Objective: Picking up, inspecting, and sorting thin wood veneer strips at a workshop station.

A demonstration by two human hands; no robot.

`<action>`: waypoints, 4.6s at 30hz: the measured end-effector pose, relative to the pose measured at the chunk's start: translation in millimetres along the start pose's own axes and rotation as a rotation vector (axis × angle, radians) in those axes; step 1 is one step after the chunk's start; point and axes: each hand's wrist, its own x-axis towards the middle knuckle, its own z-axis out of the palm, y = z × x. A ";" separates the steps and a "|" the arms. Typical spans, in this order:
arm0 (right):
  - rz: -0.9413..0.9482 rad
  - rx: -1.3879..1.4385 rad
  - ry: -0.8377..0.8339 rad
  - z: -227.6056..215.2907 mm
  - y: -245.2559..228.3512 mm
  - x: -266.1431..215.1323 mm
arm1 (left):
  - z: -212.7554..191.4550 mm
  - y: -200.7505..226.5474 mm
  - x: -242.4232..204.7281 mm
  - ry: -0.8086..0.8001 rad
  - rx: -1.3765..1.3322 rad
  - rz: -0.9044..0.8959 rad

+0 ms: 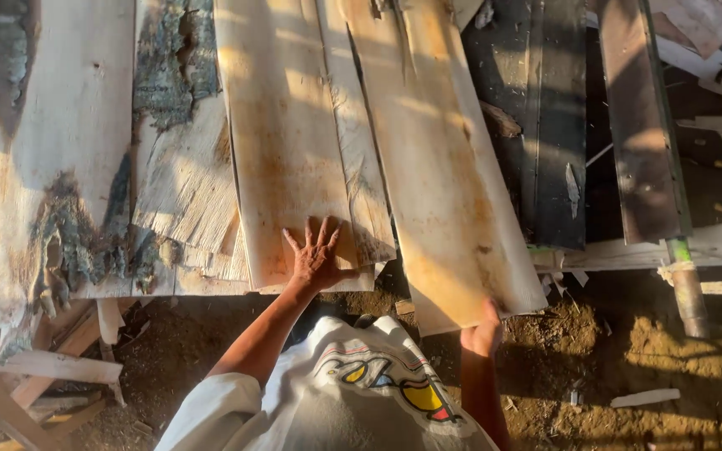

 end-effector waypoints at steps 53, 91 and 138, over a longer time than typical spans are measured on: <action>-1.071 -1.515 -0.720 -63.0 -80.6 110.3 | -87.3 465.0 38.1 0.318 -0.664 0.269; 0.172 -0.552 -0.730 -129.8 -203.2 244.4 | 164.6 289.9 105.1 0.080 -1.169 -0.342; 0.437 -0.195 -0.562 -68.8 -142.8 191.3 | 261.5 269.2 33.4 0.142 -2.733 -0.292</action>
